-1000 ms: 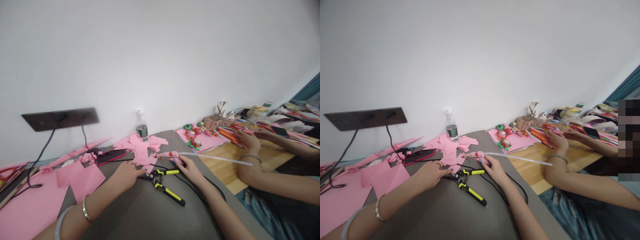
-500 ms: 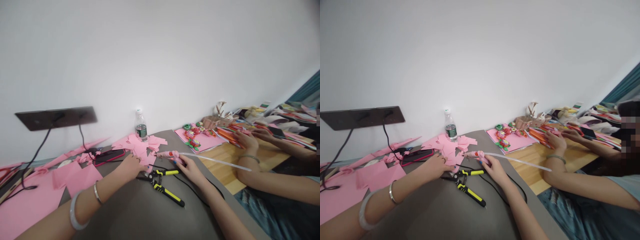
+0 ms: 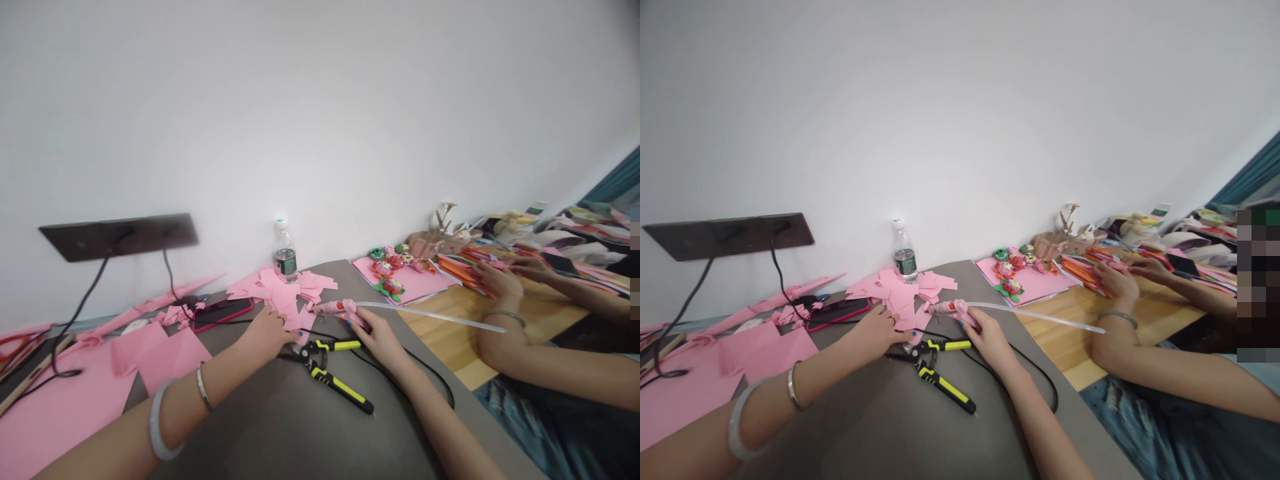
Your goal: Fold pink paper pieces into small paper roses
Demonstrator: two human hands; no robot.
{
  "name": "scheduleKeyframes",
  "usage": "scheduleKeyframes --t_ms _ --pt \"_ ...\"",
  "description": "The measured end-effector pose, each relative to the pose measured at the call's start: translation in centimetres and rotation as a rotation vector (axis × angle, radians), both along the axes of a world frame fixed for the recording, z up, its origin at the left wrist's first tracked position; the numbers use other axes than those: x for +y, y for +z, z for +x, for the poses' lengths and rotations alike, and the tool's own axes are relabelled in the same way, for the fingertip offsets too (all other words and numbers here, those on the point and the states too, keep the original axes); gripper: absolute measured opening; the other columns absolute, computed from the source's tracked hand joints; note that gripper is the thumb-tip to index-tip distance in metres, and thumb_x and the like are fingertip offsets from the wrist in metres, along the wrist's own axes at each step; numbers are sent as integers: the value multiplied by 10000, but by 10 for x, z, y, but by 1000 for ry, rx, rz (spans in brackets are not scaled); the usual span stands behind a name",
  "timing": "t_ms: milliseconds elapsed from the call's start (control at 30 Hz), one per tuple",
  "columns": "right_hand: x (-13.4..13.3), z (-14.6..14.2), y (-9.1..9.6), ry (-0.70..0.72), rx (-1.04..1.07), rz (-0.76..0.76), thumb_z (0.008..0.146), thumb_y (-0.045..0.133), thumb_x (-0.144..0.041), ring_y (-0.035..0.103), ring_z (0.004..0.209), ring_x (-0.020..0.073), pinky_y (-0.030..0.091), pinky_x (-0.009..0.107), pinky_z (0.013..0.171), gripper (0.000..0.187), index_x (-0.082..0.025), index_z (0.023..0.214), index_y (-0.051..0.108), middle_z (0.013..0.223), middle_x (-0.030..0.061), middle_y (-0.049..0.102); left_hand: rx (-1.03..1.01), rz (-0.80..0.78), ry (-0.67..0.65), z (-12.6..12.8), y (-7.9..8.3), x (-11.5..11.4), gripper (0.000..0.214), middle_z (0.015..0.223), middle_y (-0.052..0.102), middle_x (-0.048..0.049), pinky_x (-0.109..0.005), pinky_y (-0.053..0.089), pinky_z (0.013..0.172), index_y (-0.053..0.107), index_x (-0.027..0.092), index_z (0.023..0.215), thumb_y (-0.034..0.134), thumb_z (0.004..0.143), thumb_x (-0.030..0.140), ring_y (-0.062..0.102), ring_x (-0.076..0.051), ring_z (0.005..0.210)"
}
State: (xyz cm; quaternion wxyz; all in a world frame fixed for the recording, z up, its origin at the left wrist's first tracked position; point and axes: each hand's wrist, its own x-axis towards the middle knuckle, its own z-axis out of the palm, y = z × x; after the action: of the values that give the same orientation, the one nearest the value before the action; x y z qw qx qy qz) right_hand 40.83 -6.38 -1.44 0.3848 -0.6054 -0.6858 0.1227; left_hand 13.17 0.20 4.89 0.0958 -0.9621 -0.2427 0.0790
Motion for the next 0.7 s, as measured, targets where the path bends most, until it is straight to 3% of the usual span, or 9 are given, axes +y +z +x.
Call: scheduleKeyframes --t_ms 133,300,400,500,633,700 --pt "2 0 -2 -40 8 16 881 496 -340 665 860 257 515 334 782 336 -148 1095 669 1013 111 735 -5 6 7 1 -1 0 395 1026 725 -145 -386 344 791 668 347 1201 584 871 147 656 -277 926" --pt "2 5 -2 -25 -10 -1 889 494 -348 654 755 228 512 297 686 328 -153 1075 681 931 82 747 10 14 28 3 2 -2 395 1017 727 -138 -387 349 806 671 355 1194 593 866 149 660 -264 902" --pt "1 7 -3 -8 -29 -5 899 492 -351 645 738 218 510 293 680 310 -156 1052 678 908 75 742 10 0 40 1 9 -6 406 1027 718 -138 -408 359 838 673 366 1190 582 865 140 657 -271 921" --pt "1 8 -5 -12 -48 13 901 489 -339 647 856 249 508 340 786 305 -156 1075 661 992 109 727 -41 -44 99 -7 20 -12 535 1066 696 -139 -411 376 858 618 387 1268 532 848 66 630 -290 1009" --pt "-1 9 -7 -54 -63 41 887 499 -336 603 1061 311 451 449 941 335 -165 1146 626 1158 161 674 -211 -163 228 -32 32 -21 606 1057 657 -121 -367 410 800 573 382 1329 430 851 38 630 -255 905" --pt "-7 9 -8 -104 -62 56 888 487 -343 592 1098 322 439 478 965 364 -162 1185 595 1194 176 651 -342 -324 288 -48 32 -22 573 960 639 -76 -307 424 720 536 368 1369 415 872 107 611 -203 764"
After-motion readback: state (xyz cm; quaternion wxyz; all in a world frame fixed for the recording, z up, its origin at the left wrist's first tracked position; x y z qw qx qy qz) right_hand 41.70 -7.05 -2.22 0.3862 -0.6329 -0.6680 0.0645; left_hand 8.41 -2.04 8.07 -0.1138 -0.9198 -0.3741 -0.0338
